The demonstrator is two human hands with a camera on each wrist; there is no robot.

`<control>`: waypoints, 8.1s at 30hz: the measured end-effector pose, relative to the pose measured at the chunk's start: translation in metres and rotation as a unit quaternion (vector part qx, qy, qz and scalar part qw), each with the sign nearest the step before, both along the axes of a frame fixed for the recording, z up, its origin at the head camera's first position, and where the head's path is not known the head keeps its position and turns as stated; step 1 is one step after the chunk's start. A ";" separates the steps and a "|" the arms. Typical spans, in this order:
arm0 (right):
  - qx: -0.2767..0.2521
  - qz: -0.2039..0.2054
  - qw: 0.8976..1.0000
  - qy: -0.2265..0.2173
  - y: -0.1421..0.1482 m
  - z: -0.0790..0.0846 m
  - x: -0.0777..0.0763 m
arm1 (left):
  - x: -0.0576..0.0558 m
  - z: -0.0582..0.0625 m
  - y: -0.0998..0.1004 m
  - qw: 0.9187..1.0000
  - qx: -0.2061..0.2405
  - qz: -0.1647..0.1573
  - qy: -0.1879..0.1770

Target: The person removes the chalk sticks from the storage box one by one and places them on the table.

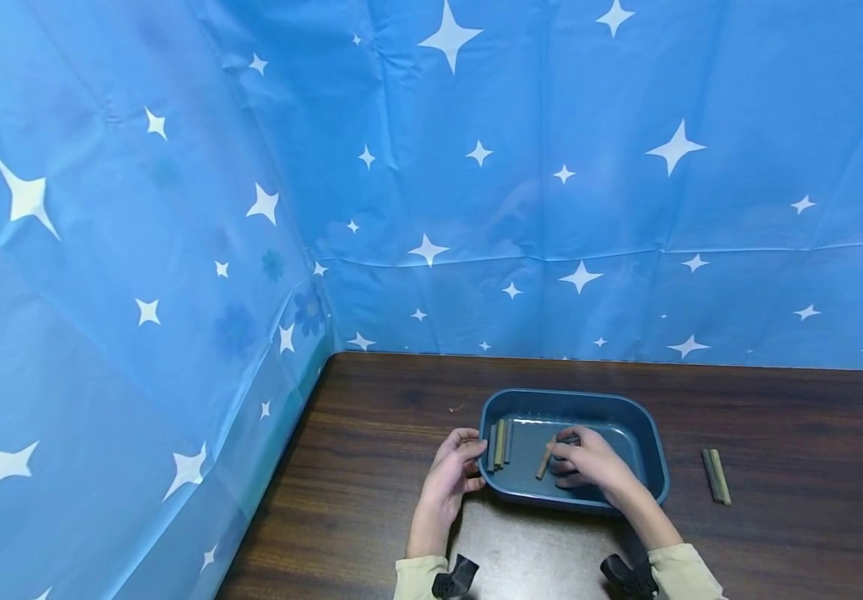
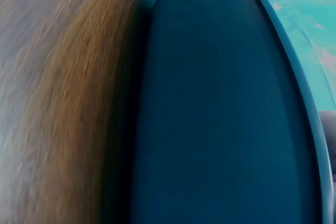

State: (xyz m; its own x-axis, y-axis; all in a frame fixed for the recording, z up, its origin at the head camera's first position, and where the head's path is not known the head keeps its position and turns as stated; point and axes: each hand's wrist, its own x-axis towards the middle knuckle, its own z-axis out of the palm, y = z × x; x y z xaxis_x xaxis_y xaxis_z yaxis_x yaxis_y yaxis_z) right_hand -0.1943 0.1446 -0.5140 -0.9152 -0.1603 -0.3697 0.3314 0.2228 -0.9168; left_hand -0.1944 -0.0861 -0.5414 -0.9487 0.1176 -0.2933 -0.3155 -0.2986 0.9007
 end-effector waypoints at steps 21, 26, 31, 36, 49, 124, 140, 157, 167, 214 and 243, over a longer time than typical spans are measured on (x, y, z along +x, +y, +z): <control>-0.017 0.015 1.000 -0.012 -0.040 -0.002 -0.014 | -0.001 -0.002 -0.003 1.000 0.003 -0.005 0.004; -0.016 0.016 1.000 -0.008 -0.047 -0.003 -0.016 | 0.000 -0.002 -0.003 1.000 0.002 -0.008 0.005; -0.011 0.018 1.000 0.001 -0.052 -0.004 -0.019 | -0.001 -0.003 -0.003 1.000 0.003 -0.010 0.002; -0.015 0.030 0.999 0.005 -0.056 -0.006 -0.020 | -0.002 -0.004 -0.003 1.000 0.006 -0.008 0.000; 0.027 0.008 0.999 0.040 -0.068 -0.008 -0.027 | -0.002 -0.002 -0.002 1.000 0.011 -0.005 -0.006; -0.206 -0.126 0.966 0.093 0.133 0.024 0.024 | -0.003 0.001 -0.002 0.999 -0.048 -0.008 0.019; -0.292 -0.154 0.941 0.073 0.176 0.012 0.044 | -0.001 0.001 0.001 0.999 -0.047 -0.010 0.017; -0.159 -0.204 0.965 0.042 0.203 -0.006 0.056 | -0.001 0.003 -0.003 0.998 -0.052 -0.010 0.014; 0.077 -0.181 0.979 0.052 0.204 -0.021 0.054 | -0.001 0.002 -0.003 0.999 -0.051 -0.007 0.014; 0.270 -0.229 0.919 0.173 0.165 0.010 0.060 | -0.001 0.002 -0.005 0.999 -0.042 -0.014 0.021; 0.171 -0.192 0.949 0.184 0.094 0.041 0.050 | -0.001 0.000 -0.003 0.999 -0.040 -0.013 0.020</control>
